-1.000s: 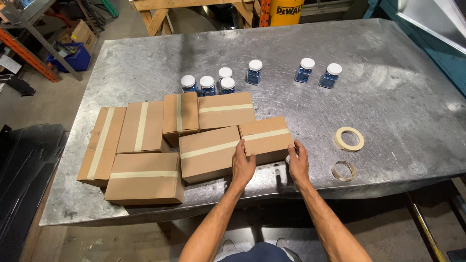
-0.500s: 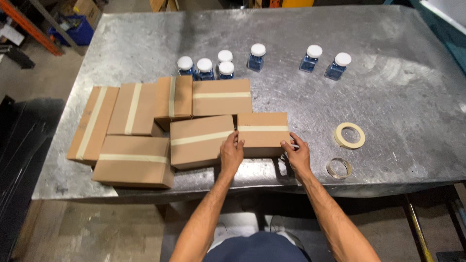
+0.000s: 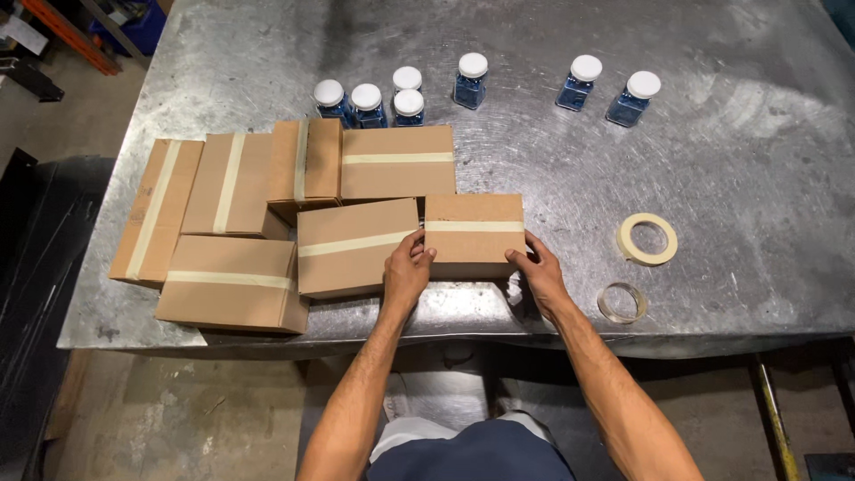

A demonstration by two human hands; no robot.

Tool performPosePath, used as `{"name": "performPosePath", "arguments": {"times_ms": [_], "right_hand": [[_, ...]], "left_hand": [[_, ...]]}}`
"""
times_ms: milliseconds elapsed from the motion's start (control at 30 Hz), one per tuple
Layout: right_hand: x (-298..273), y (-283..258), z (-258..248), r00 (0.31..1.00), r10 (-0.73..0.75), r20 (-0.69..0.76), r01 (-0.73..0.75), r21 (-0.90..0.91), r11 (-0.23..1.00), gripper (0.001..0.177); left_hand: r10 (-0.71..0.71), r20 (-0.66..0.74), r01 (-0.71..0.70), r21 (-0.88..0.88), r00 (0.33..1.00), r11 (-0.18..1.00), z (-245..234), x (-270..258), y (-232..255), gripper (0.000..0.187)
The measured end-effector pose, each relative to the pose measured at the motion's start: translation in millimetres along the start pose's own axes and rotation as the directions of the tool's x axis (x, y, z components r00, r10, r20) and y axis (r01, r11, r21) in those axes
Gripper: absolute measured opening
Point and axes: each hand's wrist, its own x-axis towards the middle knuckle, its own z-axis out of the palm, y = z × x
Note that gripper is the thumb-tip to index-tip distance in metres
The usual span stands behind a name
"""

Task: The person opens sealed cardboard boxes, removes blue bottles with white caps, places them on the table, and then reassembles and tapes the empty boxes. The process is repeated for multiple boxes in a repetitive packing workflow.

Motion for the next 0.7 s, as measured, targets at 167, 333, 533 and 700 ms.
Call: {"name": "performPosePath", "arguments": {"times_ms": [167, 333, 533, 700], "right_hand": [[-10.8, -21.6, 1.6, 0.999, -0.020, -0.035, 0.018, -0.069, 0.997, 0.075], [-2.2, -19.7, -9.1, 0.994, -0.016, -0.110, 0.014, -0.017, 1.000, 0.067], [25.8, -23.0, -27.2, 0.995, -0.017, -0.096, 0.015, -0.028, 0.999, 0.040], [63.2, -3.8, -46.6, 0.993, -0.095, 0.062, 0.098, -0.047, 0.994, 0.048]], "left_hand": [[-0.003, 0.033, 0.002, 0.042, 0.999, 0.999, -0.8, 1.5, -10.0, 0.054], [-0.028, 0.060, 0.024, 0.072, 0.998, 0.997, 9.0, -1.9, -5.6, 0.053], [0.234, 0.043, -0.238, 0.157, 0.971, 0.958, 26.5, -4.5, 10.3, 0.063], [0.144, 0.025, -0.146, 0.126, 0.989, 0.981, 36.5, -12.8, 24.6, 0.078]]}}
